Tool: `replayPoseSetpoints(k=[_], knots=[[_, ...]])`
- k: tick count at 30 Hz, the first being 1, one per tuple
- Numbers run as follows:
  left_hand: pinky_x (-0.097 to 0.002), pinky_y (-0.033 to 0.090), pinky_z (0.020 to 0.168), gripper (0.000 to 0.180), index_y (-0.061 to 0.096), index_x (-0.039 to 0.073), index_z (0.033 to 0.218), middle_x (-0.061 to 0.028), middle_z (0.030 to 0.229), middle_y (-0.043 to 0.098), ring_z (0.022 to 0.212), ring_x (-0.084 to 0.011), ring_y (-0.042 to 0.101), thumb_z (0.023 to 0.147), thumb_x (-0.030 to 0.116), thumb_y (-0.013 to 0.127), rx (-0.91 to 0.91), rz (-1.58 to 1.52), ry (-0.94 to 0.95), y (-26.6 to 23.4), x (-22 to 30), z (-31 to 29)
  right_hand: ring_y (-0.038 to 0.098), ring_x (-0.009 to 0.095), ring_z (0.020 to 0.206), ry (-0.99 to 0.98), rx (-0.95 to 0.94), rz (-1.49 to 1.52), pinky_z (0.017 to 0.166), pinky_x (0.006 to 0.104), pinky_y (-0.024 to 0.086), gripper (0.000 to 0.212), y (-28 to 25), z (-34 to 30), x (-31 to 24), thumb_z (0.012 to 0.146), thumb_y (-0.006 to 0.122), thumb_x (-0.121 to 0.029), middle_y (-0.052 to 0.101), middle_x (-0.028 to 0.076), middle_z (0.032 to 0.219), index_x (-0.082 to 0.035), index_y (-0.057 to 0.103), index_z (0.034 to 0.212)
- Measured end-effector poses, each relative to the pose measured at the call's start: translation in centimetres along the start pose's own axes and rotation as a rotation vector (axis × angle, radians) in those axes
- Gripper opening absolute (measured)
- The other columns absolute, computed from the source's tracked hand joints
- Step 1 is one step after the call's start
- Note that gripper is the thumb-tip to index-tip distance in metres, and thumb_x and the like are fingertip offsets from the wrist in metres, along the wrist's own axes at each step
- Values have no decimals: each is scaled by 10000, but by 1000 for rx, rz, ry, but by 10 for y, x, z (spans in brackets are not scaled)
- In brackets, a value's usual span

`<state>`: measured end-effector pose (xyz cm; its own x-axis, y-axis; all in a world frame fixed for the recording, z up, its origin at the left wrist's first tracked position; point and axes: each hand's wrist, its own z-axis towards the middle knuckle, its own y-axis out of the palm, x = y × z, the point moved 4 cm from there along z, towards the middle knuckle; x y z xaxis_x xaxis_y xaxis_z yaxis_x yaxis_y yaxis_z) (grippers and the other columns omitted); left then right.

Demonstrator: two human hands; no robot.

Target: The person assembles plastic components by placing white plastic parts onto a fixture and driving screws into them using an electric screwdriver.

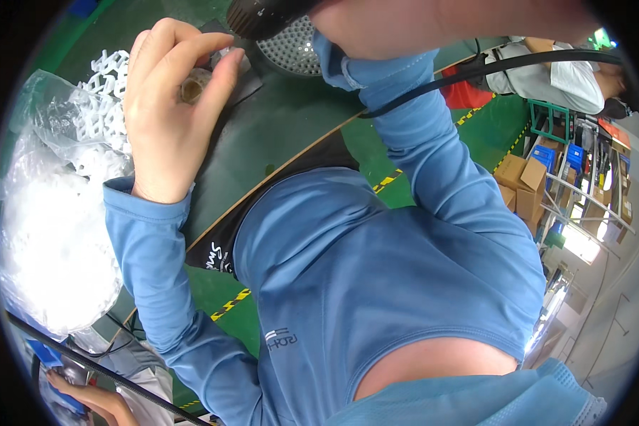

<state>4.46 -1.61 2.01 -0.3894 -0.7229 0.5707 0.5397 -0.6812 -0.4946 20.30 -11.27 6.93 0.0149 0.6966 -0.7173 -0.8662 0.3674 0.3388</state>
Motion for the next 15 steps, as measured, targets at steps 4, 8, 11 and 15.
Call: replayPoseSetpoints(k=[4, 8, 11, 15], knots=[[-326, 463, 692, 178, 698, 10, 905, -64, 832, 572, 782, -221, 557, 763, -41, 793, -3, 9, -20, 0, 2, 0, 538, 185, 513, 13, -10, 16, 524, 321, 491, 811, 1, -3, 4, 964, 393, -768, 571, 115, 722, -11, 551, 1207], [-319, 461, 671, 169, 694, 9, 892, -63, 822, 569, 774, -213, 560, 765, -51, 787, -9, 2, -20, 0, 2, 1, 539, 186, 515, 23, -22, 33, 525, 320, 491, 824, 0, -6, 8, 960, 383, -776, 573, 117, 726, -10, 550, 1216], [-319, 461, 666, 163, 692, 10, 888, -62, 821, 568, 771, -209, 562, 769, -52, 785, 0, -22, -35, 1, 3, 1, 539, 186, 517, 31, -30, 44, 525, 320, 490, 834, 0, -9, 10, 958, 376, -782, 574, 119, 729, -10, 550, 1223], [-319, 461, 661, 163, 693, 12, 885, -61, 821, 569, 763, -206, 561, 768, -55, 785, -3, -15, -28, 1, 3, 2, 540, 187, 520, 42, -39, 61, 526, 319, 490, 848, 2, -12, 12, 954, 366, -790, 576, 121, 733, -9, 549, 1232]])
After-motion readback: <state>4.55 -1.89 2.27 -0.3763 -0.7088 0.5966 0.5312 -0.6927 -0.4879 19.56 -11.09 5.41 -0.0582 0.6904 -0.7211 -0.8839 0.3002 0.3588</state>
